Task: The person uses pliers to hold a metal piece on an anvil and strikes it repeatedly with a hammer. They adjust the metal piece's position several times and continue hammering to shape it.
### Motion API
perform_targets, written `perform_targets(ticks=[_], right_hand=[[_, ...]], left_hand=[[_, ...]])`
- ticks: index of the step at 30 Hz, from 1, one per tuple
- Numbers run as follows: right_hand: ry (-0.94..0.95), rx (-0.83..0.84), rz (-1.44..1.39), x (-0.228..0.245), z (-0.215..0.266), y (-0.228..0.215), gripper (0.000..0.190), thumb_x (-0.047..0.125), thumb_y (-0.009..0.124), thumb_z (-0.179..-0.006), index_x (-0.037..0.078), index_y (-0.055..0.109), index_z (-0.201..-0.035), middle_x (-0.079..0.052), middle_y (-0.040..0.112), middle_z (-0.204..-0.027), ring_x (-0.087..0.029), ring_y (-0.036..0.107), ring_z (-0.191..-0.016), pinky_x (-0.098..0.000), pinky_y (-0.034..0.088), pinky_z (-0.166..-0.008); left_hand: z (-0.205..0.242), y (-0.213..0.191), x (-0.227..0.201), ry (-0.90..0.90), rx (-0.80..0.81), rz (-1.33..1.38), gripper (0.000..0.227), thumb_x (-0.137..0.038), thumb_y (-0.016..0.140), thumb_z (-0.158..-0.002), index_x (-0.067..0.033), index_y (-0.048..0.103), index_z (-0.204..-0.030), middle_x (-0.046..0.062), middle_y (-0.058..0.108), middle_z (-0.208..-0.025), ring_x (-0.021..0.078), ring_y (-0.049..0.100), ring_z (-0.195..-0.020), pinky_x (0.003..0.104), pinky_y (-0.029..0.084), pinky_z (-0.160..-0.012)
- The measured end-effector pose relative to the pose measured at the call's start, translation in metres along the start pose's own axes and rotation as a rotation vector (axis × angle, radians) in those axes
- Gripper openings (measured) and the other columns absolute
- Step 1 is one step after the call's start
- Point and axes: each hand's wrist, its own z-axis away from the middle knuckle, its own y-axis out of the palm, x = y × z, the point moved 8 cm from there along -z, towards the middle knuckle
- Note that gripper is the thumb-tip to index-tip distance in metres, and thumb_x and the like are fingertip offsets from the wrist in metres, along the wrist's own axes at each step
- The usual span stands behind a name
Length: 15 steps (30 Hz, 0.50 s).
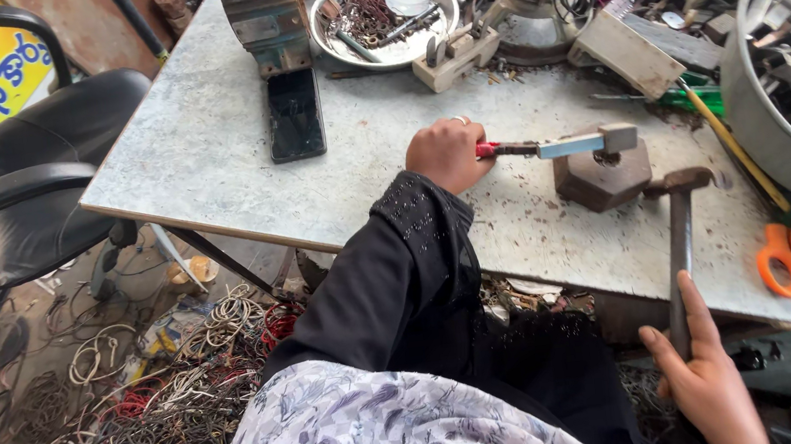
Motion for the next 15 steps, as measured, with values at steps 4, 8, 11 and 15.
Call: perform_targets(ticks=[4,8,11,15], right_hand=[[0.012,0.051,0.033,-0.037,-0.032,-0.012,0.090,0.018,0.064,-0.092,0.036,0.020,-0.169,-0.009,0.059,-0.064,-0.018,0.054,-0.044,-0.0333,0.047,-0.044],[-0.099,0.173,-0.353,-0.096,-0.066,-0.013,0.077,0.011,0.055,-0.102,0.027,0.024,-0.171,-0.011,0.057,-0.059,-0.015,0.048,-0.037,-0.0293,0.040,-0.036],[-0.210,0.133,-0.497,-0.144,-0.099,-0.018,0.079,0.005,0.052,-0.098,0.023,0.026,-0.171,-0.008,0.054,-0.053,-0.011,0.045,-0.034,-0.0254,0.037,-0.034],[0.001,0.002,-0.299,-0.213,-0.153,-0.011,0.078,0.006,0.052,-0.098,0.022,0.027,-0.170,-0.009,0.054,-0.052,-0.012,0.046,-0.035,-0.0256,0.037,-0.035]], left_hand=[[0.000,0.000,-0.002,-0.002,-0.023,0.015,0.023,-0.038,0.077,-0.080,-0.0152,0.071,-0.081,0.005,0.067,-0.081,0.0260,0.068,-0.080,0.041,0.055,-0.071],[0.001,-0.003,-0.003,0.005,-0.032,0.010,0.024,-0.038,0.077,-0.079,-0.0151,0.070,-0.082,0.005,0.066,-0.082,0.0277,0.067,-0.082,0.043,0.054,-0.072],[-0.002,-0.004,-0.004,0.010,-0.002,0.035,0.025,-0.037,0.078,-0.076,-0.0149,0.070,-0.084,0.005,0.066,-0.084,0.0279,0.067,-0.083,0.043,0.053,-0.071],[-0.004,-0.005,-0.005,-0.043,0.049,0.056,0.021,-0.033,0.078,-0.077,-0.0151,0.071,-0.084,0.003,0.066,-0.084,0.0266,0.066,-0.083,0.042,0.053,-0.071]])
